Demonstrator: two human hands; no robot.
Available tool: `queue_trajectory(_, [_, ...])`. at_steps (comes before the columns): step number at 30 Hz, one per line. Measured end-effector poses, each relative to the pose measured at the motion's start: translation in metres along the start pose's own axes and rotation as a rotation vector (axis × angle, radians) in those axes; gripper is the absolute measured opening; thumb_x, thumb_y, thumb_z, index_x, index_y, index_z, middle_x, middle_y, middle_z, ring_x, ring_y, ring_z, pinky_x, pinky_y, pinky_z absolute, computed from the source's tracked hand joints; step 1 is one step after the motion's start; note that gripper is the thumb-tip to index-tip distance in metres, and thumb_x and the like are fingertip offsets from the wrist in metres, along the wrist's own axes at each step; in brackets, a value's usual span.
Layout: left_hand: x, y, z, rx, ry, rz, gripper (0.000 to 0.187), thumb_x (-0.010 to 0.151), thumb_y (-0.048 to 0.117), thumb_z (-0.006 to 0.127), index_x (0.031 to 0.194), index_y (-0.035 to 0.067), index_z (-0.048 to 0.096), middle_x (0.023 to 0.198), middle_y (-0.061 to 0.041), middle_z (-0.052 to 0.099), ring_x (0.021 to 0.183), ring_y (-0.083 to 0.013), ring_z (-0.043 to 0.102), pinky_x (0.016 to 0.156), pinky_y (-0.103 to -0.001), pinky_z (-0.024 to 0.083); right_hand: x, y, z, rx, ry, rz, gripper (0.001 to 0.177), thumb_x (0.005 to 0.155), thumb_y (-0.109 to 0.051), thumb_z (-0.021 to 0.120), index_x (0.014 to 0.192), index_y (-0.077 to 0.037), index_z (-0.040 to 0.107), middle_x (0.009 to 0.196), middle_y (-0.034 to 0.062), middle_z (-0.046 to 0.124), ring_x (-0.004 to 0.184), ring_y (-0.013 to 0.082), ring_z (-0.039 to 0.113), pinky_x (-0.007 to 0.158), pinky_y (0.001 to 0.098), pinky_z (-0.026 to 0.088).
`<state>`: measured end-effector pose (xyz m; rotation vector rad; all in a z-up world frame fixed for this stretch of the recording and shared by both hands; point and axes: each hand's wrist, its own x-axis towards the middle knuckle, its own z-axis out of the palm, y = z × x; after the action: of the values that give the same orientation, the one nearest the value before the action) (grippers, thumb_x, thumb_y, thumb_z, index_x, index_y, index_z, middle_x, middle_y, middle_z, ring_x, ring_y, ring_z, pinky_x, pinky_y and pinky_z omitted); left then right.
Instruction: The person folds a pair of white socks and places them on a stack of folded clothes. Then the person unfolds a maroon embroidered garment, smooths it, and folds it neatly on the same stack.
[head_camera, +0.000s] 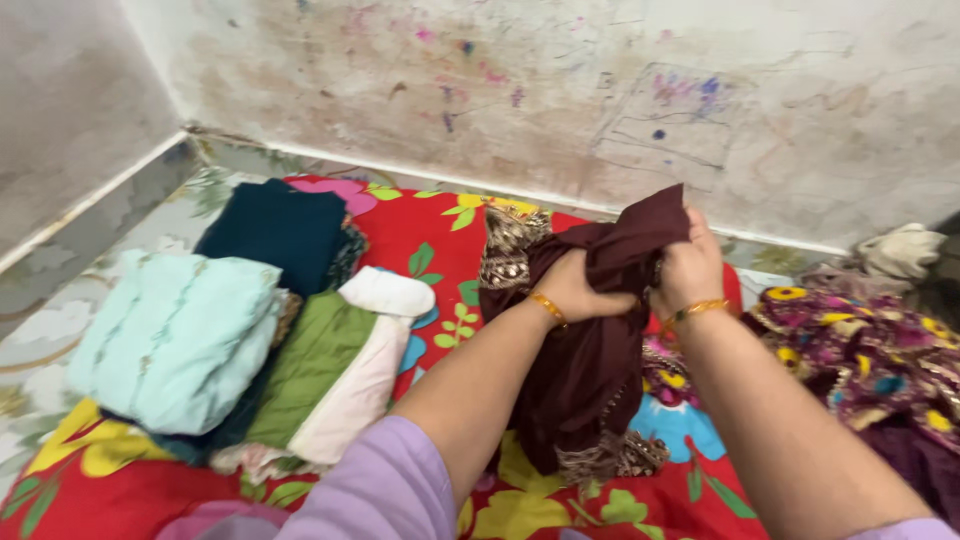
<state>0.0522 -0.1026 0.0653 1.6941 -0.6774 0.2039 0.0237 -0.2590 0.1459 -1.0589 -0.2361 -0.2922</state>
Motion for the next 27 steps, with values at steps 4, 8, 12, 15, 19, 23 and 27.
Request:
queue_trajectory(4, [-0.004,0.011,-0.036,-0.056,0.117,-0.126,0.068,0.065,0.041,0.081,0.115,-0.005,0.075,0.112,-0.020,0.079,0.106,-0.0313,0.077,0.094,-0.039,0.057,0.019,0.005,0.001,-0.271,-0.108,0.097,0.043,0.092,0.001,0.061,0.134,-0.002,0.052,0.117,0.0069,0.068,0.107,0.0198,0.068,0.094,0.0354,0.056])
queue_trajectory(8, [-0.007,0.012,-0.064,0.025,0.655,-0.469,0.076,0.068,0.044,0.084,0.114,-0.014,0.067,0.116,-0.032,0.071,0.109,-0.0387,0.070,0.095,-0.043,0.054,0.012,0.028,0.000,-0.518,-0.247,0.030,0.070,0.092,-0.008,0.070,0.155,-0.004,0.040,0.119,0.0101,0.062,0.121,0.0235,0.061,0.101,0.0388,0.053])
queue_trajectory(12, [-0.004,0.018,-0.079,-0.171,0.820,-0.696,0.096,0.069,0.055,0.085,0.124,-0.018,0.056,0.128,-0.035,0.063,0.120,-0.0403,0.064,0.103,-0.044,0.050,-0.014,0.053,-0.005,-1.201,-0.662,-0.051,0.134,0.068,-0.017,0.104,0.163,0.005,0.013,0.155,0.0295,0.036,0.143,0.0417,0.036,0.111,0.0477,0.034])
queue_trajectory(15, [-0.001,0.008,-0.081,-0.272,0.849,-0.651,0.114,0.068,0.062,0.088,0.134,-0.019,0.043,0.139,-0.036,0.053,0.132,-0.0388,0.055,0.109,-0.043,0.044,-0.016,0.071,-0.017,-1.275,-0.540,0.397,0.108,0.057,-0.030,0.096,0.149,-0.004,0.044,0.139,0.0147,0.065,0.128,0.0262,0.062,0.108,0.0380,0.047])
queue_trajectory(19, [0.006,-0.038,-0.095,-0.069,0.884,-0.736,0.106,0.072,0.067,0.081,0.132,-0.015,0.051,0.138,-0.036,0.055,0.131,-0.0420,0.055,0.109,-0.046,0.043,-0.002,0.078,-0.084,-1.447,-0.386,0.674,0.086,0.062,-0.026,0.098,0.136,-0.001,0.062,0.130,0.0160,0.073,0.120,0.0256,0.068,0.105,0.0376,0.051])
queue_trajectory(23, [0.005,-0.100,-0.114,0.282,1.030,-0.631,0.079,0.083,0.059,0.073,0.118,-0.012,0.064,0.124,-0.035,0.066,0.119,-0.0487,0.063,0.103,-0.051,0.050,0.028,0.109,-0.171,-1.037,0.124,0.534,0.064,0.076,-0.017,0.079,0.138,0.000,0.071,0.125,0.0227,0.076,0.103,0.0397,0.074,0.086,0.0597,0.055])
queue_trajectory(27, [-0.021,-0.135,-0.123,0.144,0.899,-0.996,0.076,0.073,0.045,0.084,0.125,-0.003,0.059,0.129,-0.027,0.062,0.120,-0.0413,0.062,0.099,-0.049,0.051,0.050,0.121,-0.258,-1.235,0.197,0.443,0.068,0.078,-0.020,0.085,0.140,-0.004,0.061,0.127,0.0171,0.071,0.112,0.0261,0.068,0.091,0.0402,0.054])
